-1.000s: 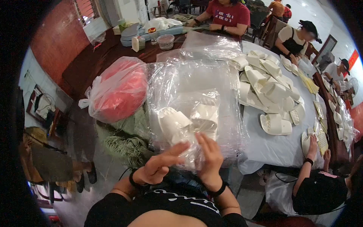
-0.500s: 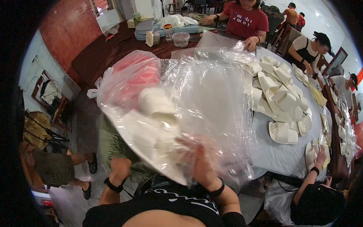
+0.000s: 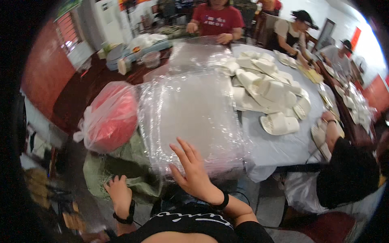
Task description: Packaging slippers into plastic bags.
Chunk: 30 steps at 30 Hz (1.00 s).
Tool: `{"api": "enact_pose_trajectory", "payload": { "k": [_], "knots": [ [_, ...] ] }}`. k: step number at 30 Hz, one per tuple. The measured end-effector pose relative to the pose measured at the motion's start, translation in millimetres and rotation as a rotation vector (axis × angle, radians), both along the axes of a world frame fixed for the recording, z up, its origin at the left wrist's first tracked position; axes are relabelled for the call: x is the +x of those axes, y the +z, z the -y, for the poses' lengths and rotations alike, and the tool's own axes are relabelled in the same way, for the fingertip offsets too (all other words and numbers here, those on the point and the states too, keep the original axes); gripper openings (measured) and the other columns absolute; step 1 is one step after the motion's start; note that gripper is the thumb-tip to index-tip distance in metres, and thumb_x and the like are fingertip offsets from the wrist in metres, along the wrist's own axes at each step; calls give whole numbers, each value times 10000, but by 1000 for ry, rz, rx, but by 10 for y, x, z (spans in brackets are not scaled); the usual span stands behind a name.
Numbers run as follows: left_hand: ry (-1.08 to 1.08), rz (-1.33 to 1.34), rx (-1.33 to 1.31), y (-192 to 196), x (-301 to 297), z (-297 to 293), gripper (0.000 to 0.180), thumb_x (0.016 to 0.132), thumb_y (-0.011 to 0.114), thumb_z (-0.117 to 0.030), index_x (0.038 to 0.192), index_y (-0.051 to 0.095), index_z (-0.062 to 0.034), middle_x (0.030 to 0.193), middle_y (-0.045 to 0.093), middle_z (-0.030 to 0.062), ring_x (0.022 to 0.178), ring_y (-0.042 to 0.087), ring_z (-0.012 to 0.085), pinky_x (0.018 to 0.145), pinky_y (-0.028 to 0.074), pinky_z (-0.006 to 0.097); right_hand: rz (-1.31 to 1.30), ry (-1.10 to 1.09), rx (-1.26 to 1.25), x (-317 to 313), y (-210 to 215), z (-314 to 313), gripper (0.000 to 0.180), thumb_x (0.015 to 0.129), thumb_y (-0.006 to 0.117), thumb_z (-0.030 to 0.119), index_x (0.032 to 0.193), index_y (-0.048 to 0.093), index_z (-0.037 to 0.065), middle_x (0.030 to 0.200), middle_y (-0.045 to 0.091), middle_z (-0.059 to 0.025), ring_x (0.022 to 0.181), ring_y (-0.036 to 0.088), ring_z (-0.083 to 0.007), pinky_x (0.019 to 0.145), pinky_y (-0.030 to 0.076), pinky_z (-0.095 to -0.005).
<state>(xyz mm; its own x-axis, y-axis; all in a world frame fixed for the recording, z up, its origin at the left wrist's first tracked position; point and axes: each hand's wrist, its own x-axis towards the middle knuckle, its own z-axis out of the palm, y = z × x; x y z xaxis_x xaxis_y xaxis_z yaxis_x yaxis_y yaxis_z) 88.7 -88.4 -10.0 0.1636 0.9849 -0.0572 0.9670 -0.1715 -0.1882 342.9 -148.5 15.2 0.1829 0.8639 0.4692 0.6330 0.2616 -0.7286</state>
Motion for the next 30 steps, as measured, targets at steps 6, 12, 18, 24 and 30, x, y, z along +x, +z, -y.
{"api": "enact_pose_trajectory", "payload": {
  "k": [6, 12, 18, 24, 30],
  "knots": [
    [-435, 481, -137, 210, 1085, 99, 335, 778, 507, -30, 1107, 562, -64, 1191, 533, 134, 1141, 456, 315, 1004, 266, 497, 178, -311, -274, 665, -492, 256, 407, 847, 602, 177, 1222, 516, 44, 1083, 618, -151, 1071, 539, -344, 977, 374, -429],
    [-792, 434, 168, -210, 1561, -49, 346, 838, 575, -208, 1177, 601, -144, 1285, 475, 201, 1155, 429, 387, 979, 311, 511, 194, -1066, 108, 2699, -687, 264, 558, 823, 642, 252, 1230, 461, -84, 1183, 544, -264, 1124, 496, -398, 976, 378, -396],
    [-779, 311, 89, -669, 1653, -119, 395, 844, 549, -210, 1237, 561, -187, 1346, 413, 256, 1220, 393, 446, 1019, 279, 558, -405, -970, -252, 3591, -1059, 178, 779, 775, 678, 146, 1364, 230, -95, 1067, 589, -235, 919, 604, -267, 767, 494, -341],
    [-796, 311, 116, -751, 1601, -89, 479, 833, 563, -226, 1306, 498, -195, 1360, 393, 249, 1234, 370, 455, 1029, 265, 568, -627, -405, -207, 2386, -674, 598, 831, 792, 645, 1, 1455, 153, 92, 753, 602, -24, 592, 484, -59, 516, 379, -211],
    [-856, 345, 53, -649, 1655, -108, 505, 839, 572, -248, 1331, 469, -199, 1369, 376, 242, 1248, 348, 453, 1035, 255, 573, -684, -487, -206, 2488, -692, 682, 841, 776, 630, -32, 1453, 144, 86, 827, 625, -55, 656, 530, -65, 548, 400, -194]
  ]
}}
